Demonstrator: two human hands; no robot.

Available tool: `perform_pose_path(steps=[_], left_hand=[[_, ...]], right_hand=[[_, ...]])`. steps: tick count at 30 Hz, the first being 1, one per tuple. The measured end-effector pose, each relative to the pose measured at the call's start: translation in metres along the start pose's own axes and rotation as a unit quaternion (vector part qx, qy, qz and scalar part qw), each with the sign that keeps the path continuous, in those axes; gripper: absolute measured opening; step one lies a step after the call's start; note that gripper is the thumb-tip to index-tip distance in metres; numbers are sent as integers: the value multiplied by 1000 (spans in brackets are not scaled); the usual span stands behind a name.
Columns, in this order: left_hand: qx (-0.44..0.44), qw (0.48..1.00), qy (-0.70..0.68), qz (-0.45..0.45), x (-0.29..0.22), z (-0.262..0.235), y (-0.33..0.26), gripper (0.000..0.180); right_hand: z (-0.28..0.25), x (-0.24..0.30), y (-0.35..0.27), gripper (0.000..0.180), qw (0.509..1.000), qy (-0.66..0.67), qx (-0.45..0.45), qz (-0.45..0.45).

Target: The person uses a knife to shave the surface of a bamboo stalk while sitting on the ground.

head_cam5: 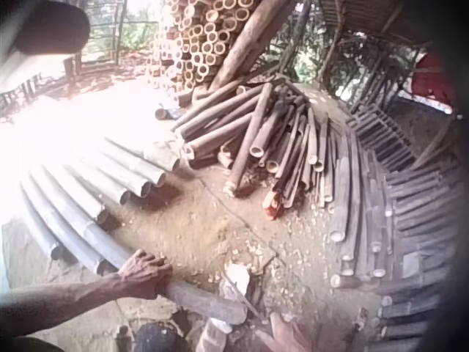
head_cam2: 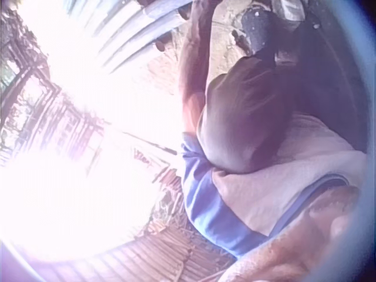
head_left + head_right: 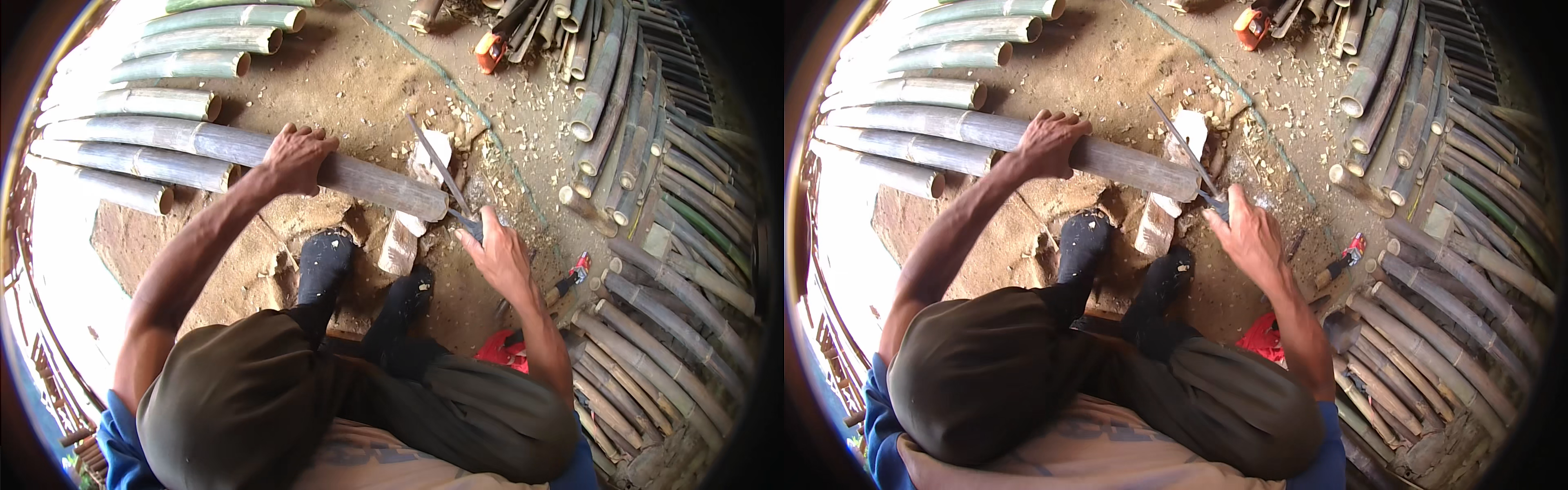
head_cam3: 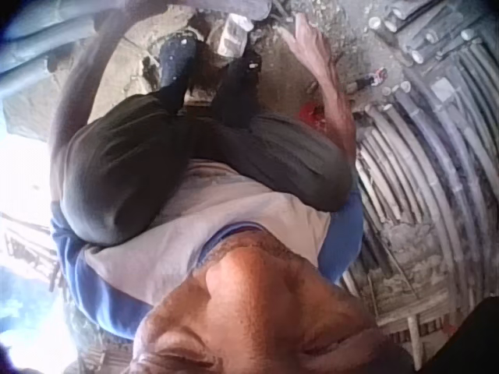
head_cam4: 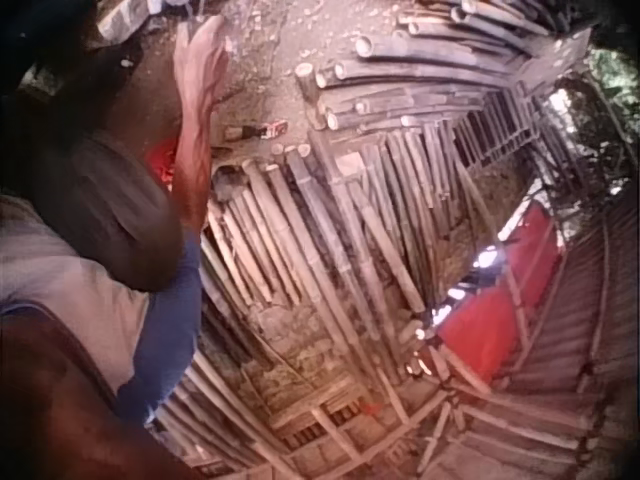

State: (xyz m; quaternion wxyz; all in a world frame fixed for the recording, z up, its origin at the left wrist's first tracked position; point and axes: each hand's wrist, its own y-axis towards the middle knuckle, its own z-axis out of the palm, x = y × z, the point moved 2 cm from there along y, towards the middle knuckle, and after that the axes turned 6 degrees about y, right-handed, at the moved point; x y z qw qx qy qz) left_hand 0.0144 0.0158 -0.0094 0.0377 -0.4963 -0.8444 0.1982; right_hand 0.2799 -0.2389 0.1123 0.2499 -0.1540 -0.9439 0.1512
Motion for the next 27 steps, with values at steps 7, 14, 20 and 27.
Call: perform_pose_path(steps=[7,14,20,27], left_hand=[[46,997,-58,-1,5,4,13,47],[-109,993,-46,-5,3,15,-8,38],[-178,984,-31,2,-9,10,-8,34],[-232,972,-34,2,5,21,-13,29]], right_hand=[[30,-23,2,29,994,43,-88,-51],[-4,26,2,30,997,10,-33,-63],[51,-53,6,24,998,-55,10,42],[-21,50,9,32,994,18,-61,-94]])
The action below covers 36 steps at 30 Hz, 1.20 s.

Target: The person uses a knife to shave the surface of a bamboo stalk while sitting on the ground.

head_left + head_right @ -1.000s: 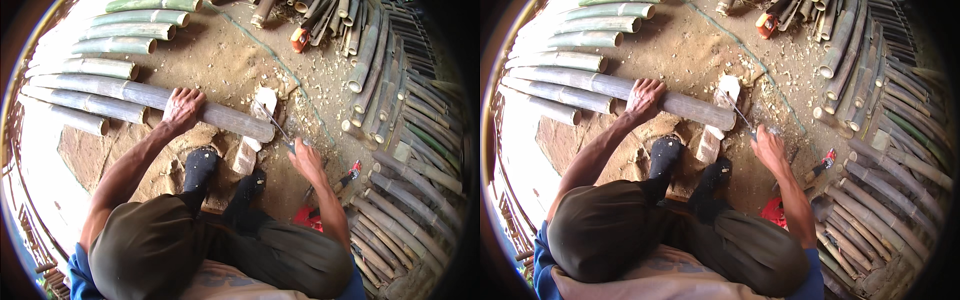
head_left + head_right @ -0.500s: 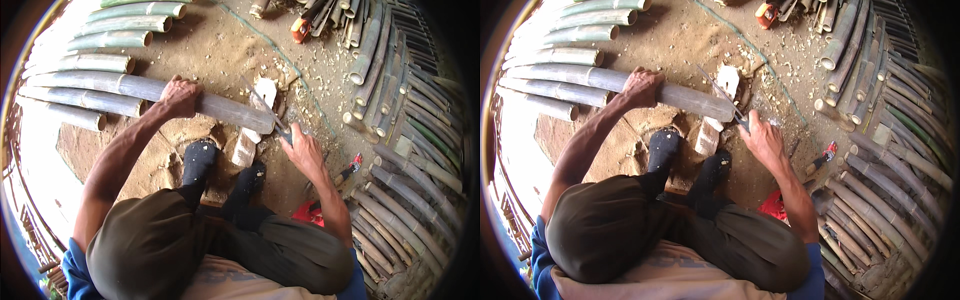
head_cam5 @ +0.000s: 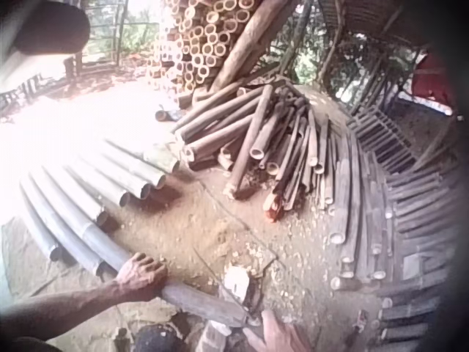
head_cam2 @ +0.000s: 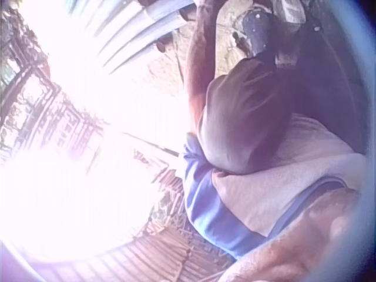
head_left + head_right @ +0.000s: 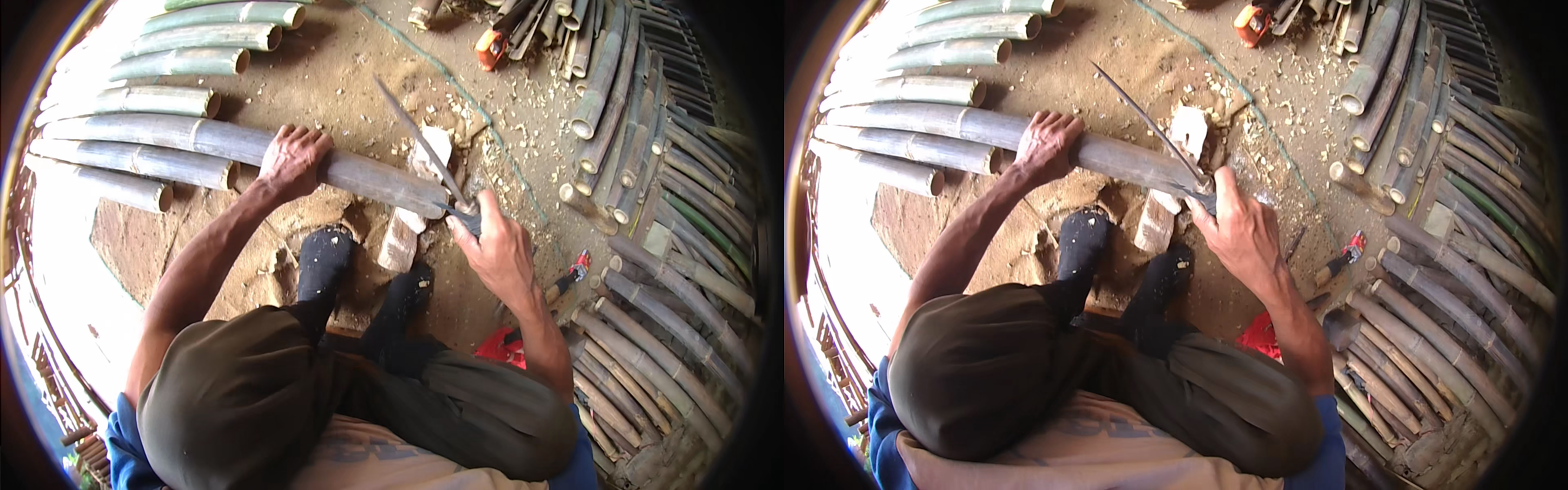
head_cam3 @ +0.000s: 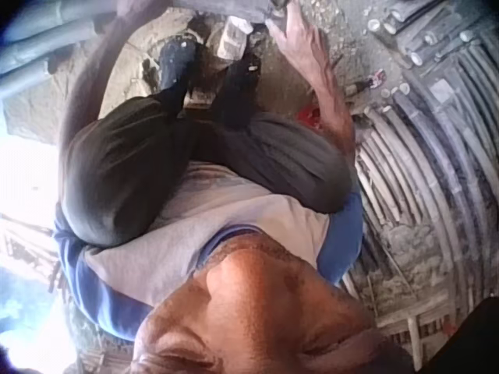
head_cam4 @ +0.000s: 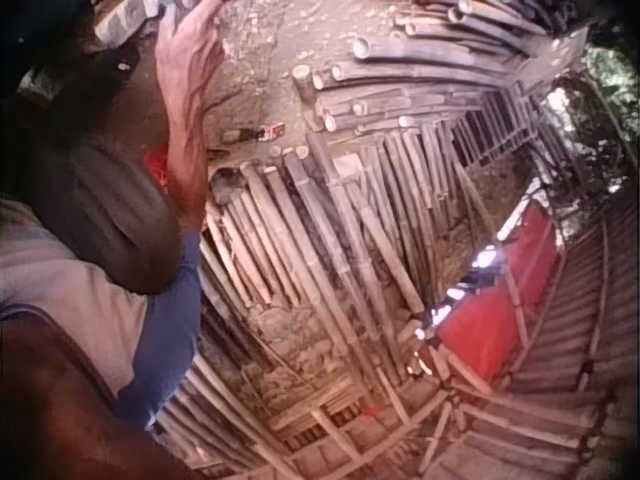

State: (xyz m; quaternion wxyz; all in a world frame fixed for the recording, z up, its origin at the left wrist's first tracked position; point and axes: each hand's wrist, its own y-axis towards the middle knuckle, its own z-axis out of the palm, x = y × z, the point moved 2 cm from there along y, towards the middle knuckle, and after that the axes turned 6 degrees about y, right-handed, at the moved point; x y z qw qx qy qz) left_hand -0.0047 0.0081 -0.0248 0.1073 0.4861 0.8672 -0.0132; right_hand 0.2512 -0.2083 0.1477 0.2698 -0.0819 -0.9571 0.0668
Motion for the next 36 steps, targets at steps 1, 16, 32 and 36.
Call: perform_pose_path(steps=[1,16,32,36], left_hand=[[-7,1000,-3,2,-2,2,-2,28],[-96,994,46,9,-11,8,-16,33],[167,986,-13,-7,-7,-12,19,38],[83,997,-5,-3,-9,2,8,36]], right_hand=[[1,0,-4,32,998,19,-38,-40],[2,-15,-24,32,992,72,-75,-65],[30,-53,-21,30,999,-3,18,41],[38,-77,-12,28,991,-84,72,75]])
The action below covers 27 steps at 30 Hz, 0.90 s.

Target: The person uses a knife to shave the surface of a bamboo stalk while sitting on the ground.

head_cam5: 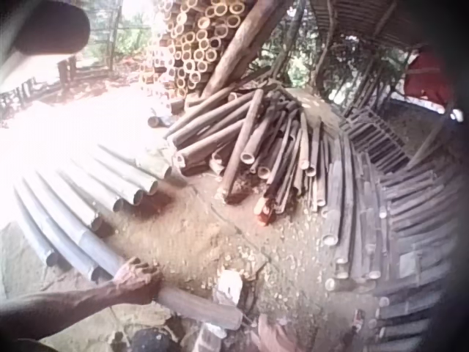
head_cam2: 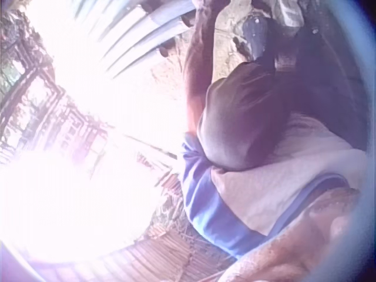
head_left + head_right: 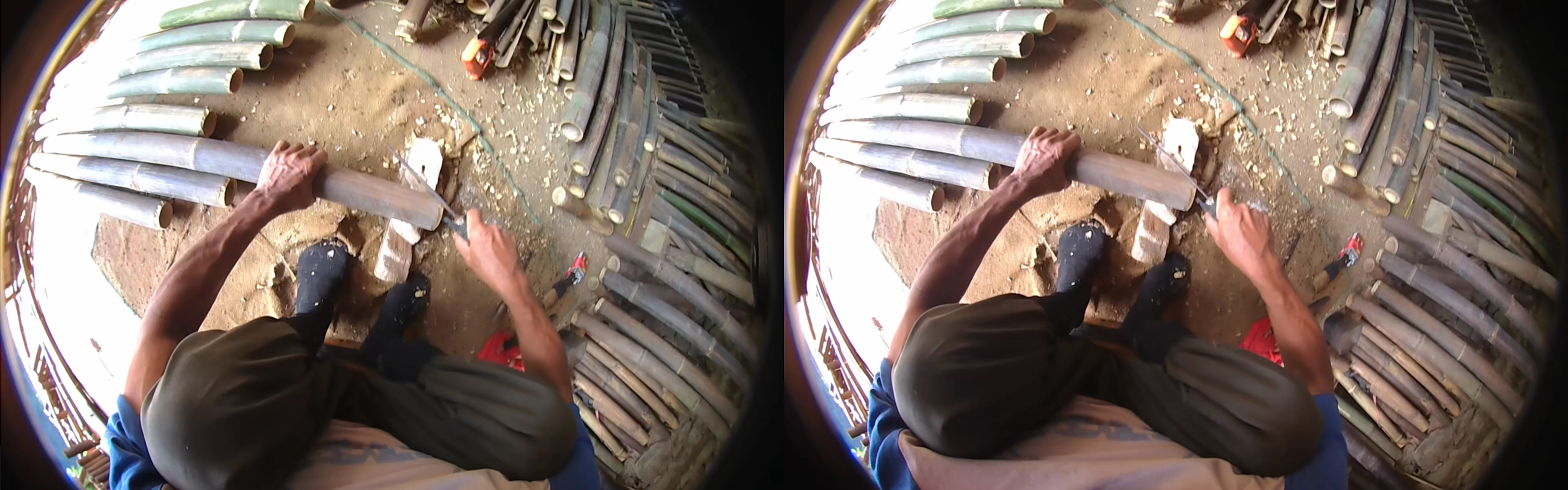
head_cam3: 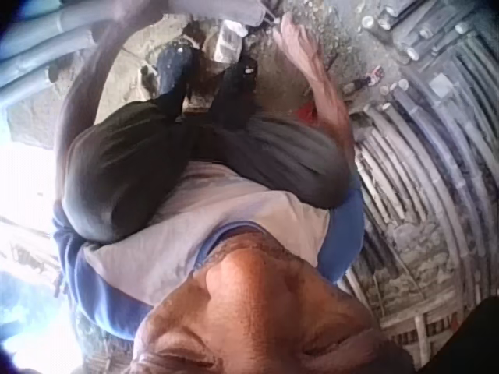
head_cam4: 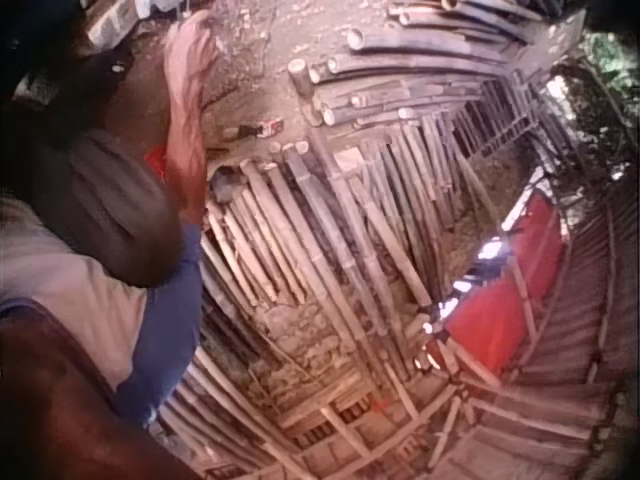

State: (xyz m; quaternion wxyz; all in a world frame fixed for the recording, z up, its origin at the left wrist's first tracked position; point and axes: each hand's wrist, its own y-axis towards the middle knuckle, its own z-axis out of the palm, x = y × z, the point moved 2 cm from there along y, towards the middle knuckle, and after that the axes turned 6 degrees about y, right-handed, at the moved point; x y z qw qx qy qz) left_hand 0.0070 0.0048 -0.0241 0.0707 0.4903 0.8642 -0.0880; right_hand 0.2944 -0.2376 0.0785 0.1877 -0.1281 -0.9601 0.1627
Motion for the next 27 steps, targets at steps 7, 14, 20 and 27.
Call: perform_pose_path(steps=[7,14,20,27], left_hand=[[-20,1000,-10,-4,0,-3,-5,33],[-36,999,-5,1,1,11,-12,35],[-65,998,-8,3,-4,-2,-7,31],[-114,993,12,6,1,9,-15,31]], right_hand=[[-38,58,-23,31,979,70,-145,-122],[-28,34,-7,33,1000,19,-11,-12],[-13,27,-24,28,974,128,-146,-117],[-24,18,-14,31,998,27,33,35]])
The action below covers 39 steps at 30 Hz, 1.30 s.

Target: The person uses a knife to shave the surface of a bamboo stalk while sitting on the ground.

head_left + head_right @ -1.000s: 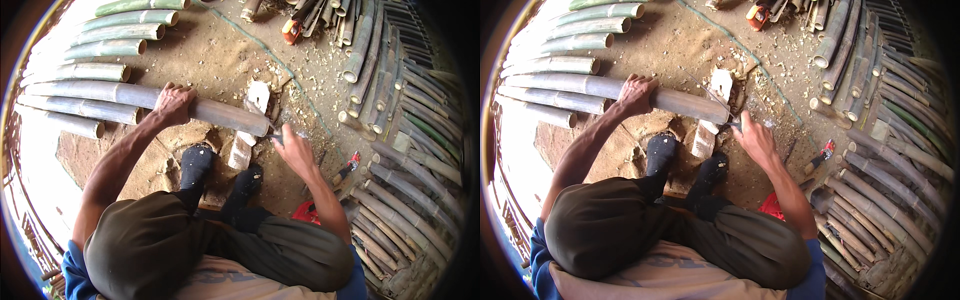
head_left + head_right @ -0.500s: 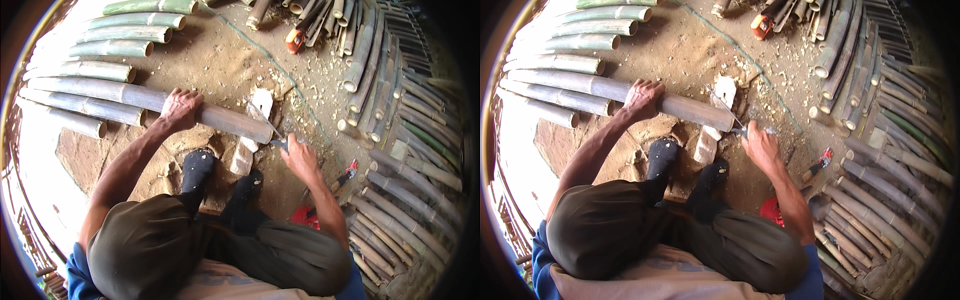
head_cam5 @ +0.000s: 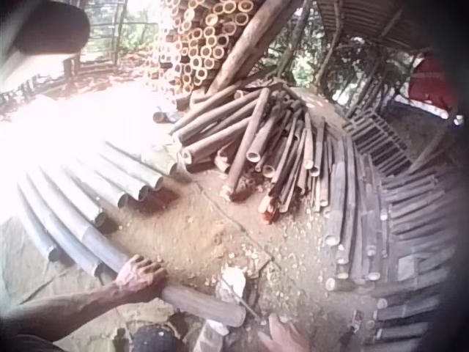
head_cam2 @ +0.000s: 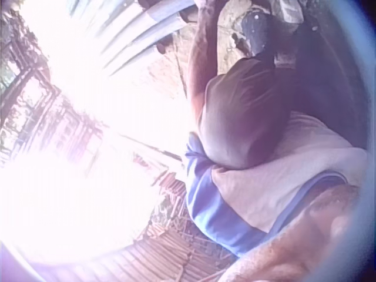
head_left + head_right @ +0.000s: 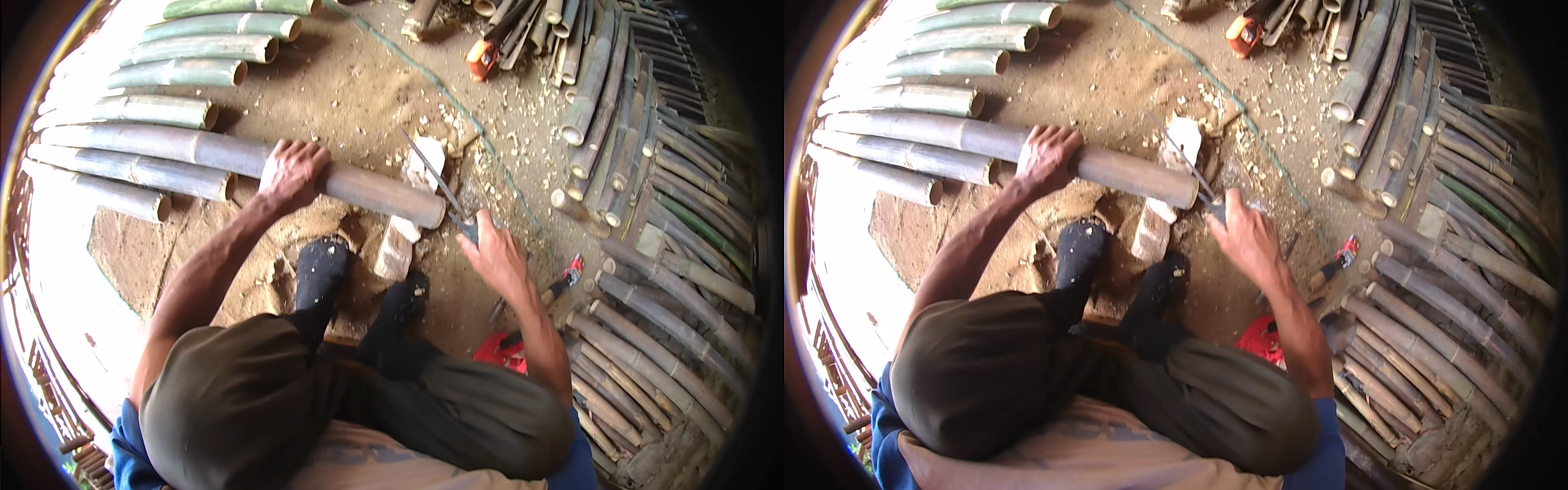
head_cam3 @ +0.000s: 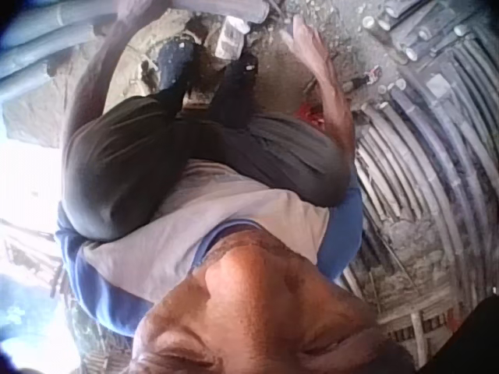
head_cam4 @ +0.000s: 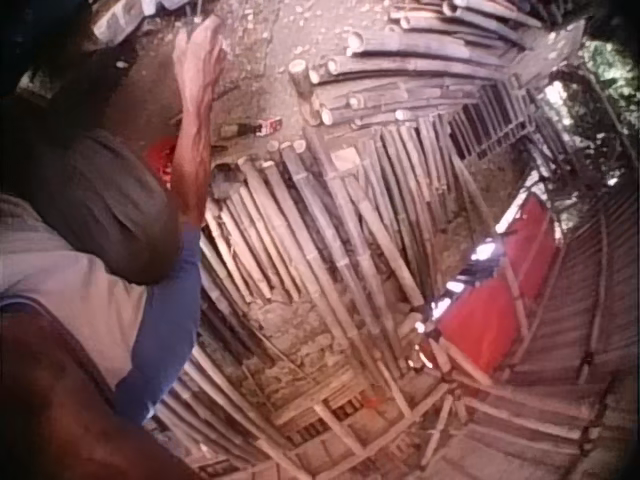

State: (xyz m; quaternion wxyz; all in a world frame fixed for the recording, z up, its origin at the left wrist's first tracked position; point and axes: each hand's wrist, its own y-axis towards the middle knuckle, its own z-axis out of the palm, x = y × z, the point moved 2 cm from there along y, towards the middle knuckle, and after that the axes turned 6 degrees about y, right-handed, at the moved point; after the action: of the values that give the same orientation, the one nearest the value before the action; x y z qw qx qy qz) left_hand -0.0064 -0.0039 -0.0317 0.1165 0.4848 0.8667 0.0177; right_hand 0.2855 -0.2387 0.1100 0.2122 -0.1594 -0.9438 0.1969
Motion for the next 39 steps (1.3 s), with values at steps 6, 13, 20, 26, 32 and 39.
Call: perform_pose_path(steps=[6,13,20,26,32,39], left_hand=[[-63,997,30,-13,-11,-5,-9,30],[-75,996,50,-11,-10,2,-9,31],[-31,998,48,-17,-13,4,-10,31],[116,993,24,-2,-7,-23,4,81],[311,950,-36,-25,6,-18,33,53],[60,998,0,9,-6,-5,17,29]], right_hand=[[-12,37,-16,26,982,77,-123,-122],[-5,22,-3,24,999,-6,-38,-36],[23,-4,-7,26,993,62,-88,-51],[7,-23,-13,31,999,14,-25,31],[-32,45,-27,32,968,141,-163,-128],[38,-62,-9,26,995,-94,27,9]])
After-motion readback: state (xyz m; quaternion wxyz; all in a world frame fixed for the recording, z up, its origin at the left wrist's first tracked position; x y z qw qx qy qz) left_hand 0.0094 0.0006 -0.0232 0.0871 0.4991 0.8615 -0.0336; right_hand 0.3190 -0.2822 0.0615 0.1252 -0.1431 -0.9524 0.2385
